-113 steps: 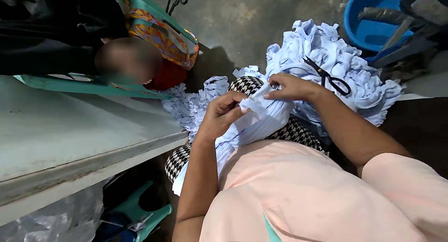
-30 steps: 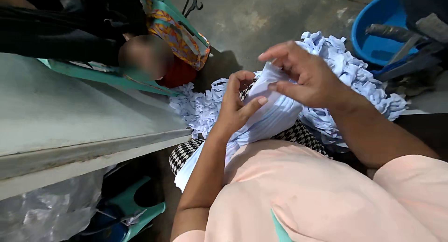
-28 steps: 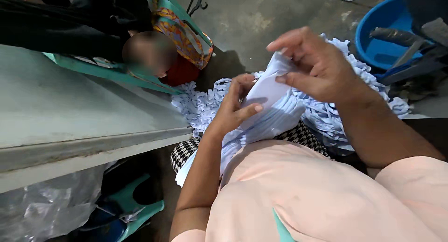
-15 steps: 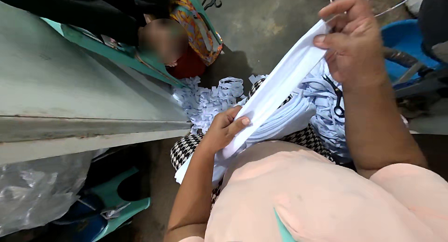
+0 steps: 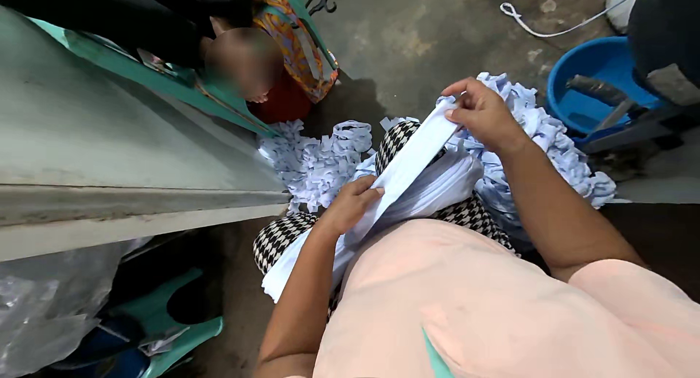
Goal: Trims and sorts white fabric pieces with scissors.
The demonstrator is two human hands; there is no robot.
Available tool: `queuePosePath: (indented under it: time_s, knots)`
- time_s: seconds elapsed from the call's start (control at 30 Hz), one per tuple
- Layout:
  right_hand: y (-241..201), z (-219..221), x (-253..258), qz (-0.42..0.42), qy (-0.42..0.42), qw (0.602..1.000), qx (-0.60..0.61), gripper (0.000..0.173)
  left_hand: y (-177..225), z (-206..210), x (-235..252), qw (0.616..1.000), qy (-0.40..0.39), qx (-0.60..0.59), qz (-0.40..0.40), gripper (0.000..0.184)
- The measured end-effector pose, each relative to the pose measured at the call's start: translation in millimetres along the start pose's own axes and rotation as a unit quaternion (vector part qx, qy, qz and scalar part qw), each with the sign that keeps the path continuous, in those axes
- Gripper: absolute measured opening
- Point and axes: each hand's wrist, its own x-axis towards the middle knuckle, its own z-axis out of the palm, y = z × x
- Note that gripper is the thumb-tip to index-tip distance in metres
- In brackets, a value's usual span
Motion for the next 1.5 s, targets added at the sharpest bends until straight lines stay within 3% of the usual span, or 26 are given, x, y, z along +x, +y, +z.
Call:
queuePosePath:
  time_s: [0.07,0.13,0.2,0.33,0.57,0.9,1.07,1.2,1.37,1.43,1.5]
  knots:
    - [-8.9,10.9,-12.9,-0.049,0.008,0.981,-0.189,0.072,-5.7,0.1,1.0,0.999,0.013,0.028,-0.016,0.022]
    - [-16.4,40.5,-36.1,-0.130,0.011,0.947,-0.293,0.104,-9.9,1.8,2.8,0.999,0.023,0.040,-0.028,0.024]
    - [-20.8,75.4,-57.3,-0.190,0.004,0.928,-0.320,0.114,-11.7,4.0,4.6,0.998,0.032,0.050,-0.024,0.027]
    - [-14.8,105.2,-63.4,-0.199,-0.048,0.918,-0.338,0.111,-14.6,3.7,6.0,0.998,0.047,0.048,-0.007,0.020]
    - [-11.8,103.4,-58.9,-0.170,-0.053,0.921,-0.347,0.111,-13.9,3.6,6.6,0.996,0.053,0.066,0.002,0.012]
    - [-9.2,98.4,-53.4,-0.147,-0.087,0.925,-0.340,0.110,-11.6,0.7,2.8,0.998,0.022,-0.055,-0.015,0.021]
    - [-10.5,97.4,-53.4,-0.142,-0.098,0.923,-0.344,0.110,-14.1,0.2,0.9,0.997,0.011,-0.077,-0.010,0.014]
    - [-7.9,72.6,-40.0,-0.112,-0.083,0.959,-0.245,0.095,-13.2,0.9,-1.4,0.999,0.017,-0.048,-0.002,0.015]
    - [13.2,27.6,-20.8,0.052,-0.089,0.973,-0.206,0.085,-14.5,1.7,-0.8,0.999,0.036,0.010,0.007,0.016]
    - [13.3,25.7,-25.8,0.051,-0.100,0.972,-0.208,0.072,-13.3,1.3,1.0,0.999,0.030,0.039,0.014,0.016]
    - [6.6,24.6,-28.7,-0.003,-0.086,0.978,-0.191,0.054,-9.3,2.0,2.2,0.998,0.031,0.053,0.027,0.015]
